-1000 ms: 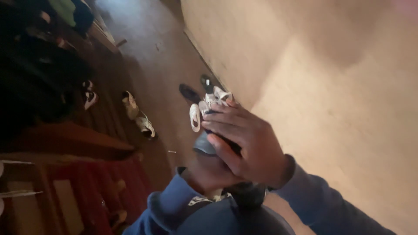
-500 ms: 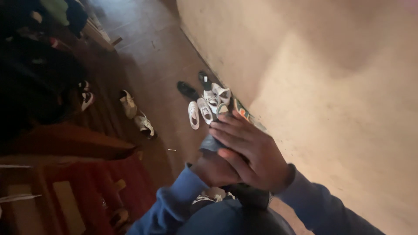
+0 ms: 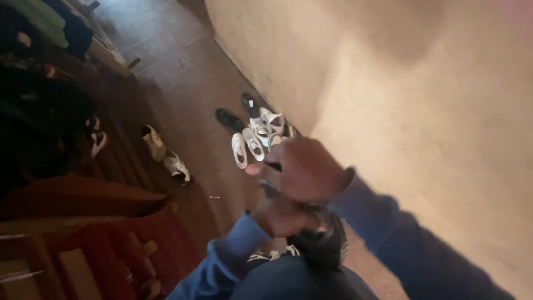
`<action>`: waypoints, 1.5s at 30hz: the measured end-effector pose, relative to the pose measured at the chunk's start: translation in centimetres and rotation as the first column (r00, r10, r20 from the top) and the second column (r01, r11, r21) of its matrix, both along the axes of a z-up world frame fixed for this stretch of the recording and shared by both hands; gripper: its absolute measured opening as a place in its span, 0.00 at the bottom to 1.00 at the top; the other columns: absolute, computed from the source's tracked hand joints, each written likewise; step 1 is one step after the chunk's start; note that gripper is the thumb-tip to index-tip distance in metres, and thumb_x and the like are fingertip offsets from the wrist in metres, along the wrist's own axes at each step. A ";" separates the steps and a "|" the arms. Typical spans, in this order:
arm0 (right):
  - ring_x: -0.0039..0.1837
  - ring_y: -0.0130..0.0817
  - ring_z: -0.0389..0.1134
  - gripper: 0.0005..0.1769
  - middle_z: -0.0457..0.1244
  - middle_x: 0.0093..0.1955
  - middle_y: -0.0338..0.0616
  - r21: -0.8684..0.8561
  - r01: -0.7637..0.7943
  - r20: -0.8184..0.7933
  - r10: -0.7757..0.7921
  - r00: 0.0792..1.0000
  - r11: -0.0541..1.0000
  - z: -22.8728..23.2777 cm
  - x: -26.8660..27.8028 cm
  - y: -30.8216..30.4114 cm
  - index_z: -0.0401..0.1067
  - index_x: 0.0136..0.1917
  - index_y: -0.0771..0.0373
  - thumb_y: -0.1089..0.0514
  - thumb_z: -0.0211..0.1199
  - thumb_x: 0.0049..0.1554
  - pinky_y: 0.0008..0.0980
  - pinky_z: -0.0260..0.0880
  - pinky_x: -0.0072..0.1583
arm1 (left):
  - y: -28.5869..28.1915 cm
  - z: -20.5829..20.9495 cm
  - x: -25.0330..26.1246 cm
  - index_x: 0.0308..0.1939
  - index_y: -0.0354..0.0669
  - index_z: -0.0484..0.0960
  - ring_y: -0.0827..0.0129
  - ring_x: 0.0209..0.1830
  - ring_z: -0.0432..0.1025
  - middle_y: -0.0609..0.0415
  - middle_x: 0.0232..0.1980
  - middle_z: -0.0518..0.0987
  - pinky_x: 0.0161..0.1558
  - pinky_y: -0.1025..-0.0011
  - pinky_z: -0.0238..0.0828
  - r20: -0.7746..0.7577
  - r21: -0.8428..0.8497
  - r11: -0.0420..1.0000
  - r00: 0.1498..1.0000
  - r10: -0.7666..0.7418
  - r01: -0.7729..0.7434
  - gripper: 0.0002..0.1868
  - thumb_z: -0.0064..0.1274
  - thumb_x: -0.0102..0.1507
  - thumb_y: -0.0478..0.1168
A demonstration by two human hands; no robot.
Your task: Wiping and cleaning different pairs of sneakers using a cloth.
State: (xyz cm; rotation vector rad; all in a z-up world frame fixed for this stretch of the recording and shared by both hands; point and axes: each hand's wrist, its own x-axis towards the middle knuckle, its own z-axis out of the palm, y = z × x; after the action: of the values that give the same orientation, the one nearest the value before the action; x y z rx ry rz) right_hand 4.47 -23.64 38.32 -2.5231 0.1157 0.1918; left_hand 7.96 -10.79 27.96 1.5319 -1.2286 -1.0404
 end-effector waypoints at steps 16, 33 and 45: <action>0.86 0.48 0.46 0.30 0.49 0.84 0.51 0.216 0.015 0.378 -0.097 0.921 0.976 -9.3 -11.6 2.2 0.59 0.78 0.66 0.55 0.54 0.65 0.50 0.43 0.81 | 4.9 -3.5 4.1 0.55 0.39 0.80 0.70 0.50 0.76 0.55 0.51 0.82 0.52 0.67 0.76 -0.518 0.091 0.996 0.853 0.064 -0.019 0.21 0.64 0.61 0.42; 0.84 0.54 0.49 0.30 0.51 0.83 0.53 0.122 0.155 0.503 -0.196 0.842 0.980 -6.5 -7.5 3.4 0.62 0.76 0.67 0.59 0.59 0.62 0.42 0.57 0.76 | 1.1 -9.2 3.2 0.57 0.42 0.76 0.77 0.51 0.71 0.59 0.51 0.77 0.54 0.72 0.71 -0.630 0.152 0.791 0.559 0.539 -0.593 0.26 0.39 0.71 0.59; 0.81 0.54 0.53 0.34 0.55 0.79 0.57 -0.044 0.103 0.639 -0.051 0.768 0.994 -5.8 -6.5 2.8 0.62 0.75 0.69 0.57 0.63 0.58 0.55 0.47 0.79 | -0.4 1.2 4.3 0.57 0.41 0.76 0.65 0.48 0.77 0.53 0.52 0.81 0.54 0.64 0.75 -0.746 0.186 0.614 0.297 0.597 -0.767 0.42 0.29 0.66 0.74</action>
State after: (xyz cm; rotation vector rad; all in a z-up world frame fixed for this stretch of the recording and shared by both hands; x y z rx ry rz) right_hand -2.00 -20.88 32.53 -2.5070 -0.0510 -0.7234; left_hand 12.28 -11.23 29.19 1.0426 0.0156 -0.7473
